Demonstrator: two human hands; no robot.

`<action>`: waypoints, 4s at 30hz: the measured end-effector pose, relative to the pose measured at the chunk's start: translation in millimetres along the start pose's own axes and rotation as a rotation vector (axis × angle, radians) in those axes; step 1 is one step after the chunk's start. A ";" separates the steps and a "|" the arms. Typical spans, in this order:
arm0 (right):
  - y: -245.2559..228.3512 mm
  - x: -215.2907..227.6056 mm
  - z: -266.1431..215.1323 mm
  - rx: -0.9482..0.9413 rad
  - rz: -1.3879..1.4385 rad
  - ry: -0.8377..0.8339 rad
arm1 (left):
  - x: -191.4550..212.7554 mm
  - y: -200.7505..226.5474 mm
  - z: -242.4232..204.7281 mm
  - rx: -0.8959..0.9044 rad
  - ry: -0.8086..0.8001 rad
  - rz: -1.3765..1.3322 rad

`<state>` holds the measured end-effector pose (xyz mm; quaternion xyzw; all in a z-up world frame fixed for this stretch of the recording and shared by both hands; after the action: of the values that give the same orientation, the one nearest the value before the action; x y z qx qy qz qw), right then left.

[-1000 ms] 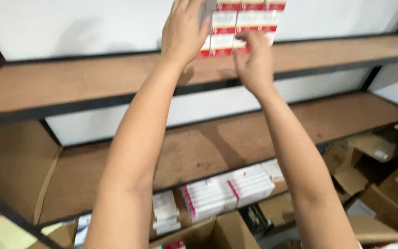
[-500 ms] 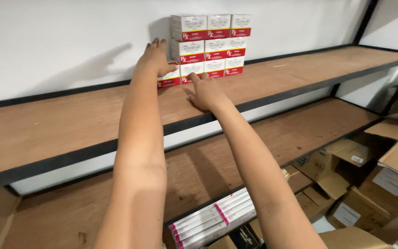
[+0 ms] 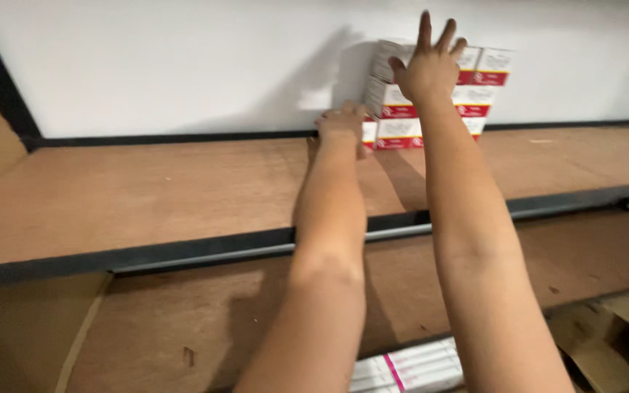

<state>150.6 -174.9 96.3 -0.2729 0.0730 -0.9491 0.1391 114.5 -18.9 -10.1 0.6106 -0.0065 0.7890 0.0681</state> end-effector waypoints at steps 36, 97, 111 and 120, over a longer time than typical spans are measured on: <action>-2.4 124.6 -141.4 0.120 0.745 0.375 | 84.6 -57.9 -55.7 0.361 0.763 -0.528; 103.2 -85.0 -1075.8 -0.609 0.317 -1.297 | -427.5 -179.3 -735.0 0.499 0.288 -1.292; 31.8 -66.9 -1069.9 -0.659 0.340 -1.145 | -446.4 -161.4 -737.5 0.522 0.235 -1.236; 54.2 -108.0 -1103.1 -0.834 0.853 -1.363 | -465.4 -150.7 -735.6 0.421 0.192 -1.147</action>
<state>-343.4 -124.5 -896.1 -0.7538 0.4076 -0.3461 0.3820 -462.2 152.9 -656.9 0.4436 0.4849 0.6624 0.3597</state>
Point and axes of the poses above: each hand's wrist, its own z-axis towards the middle knuckle, its own x-axis out of the back of the hand, y = z × x, the point moved 9 cm from there along z, towards the middle knuckle, and after that the axes turned 3 degrees about -x, right-handed, at the moved point
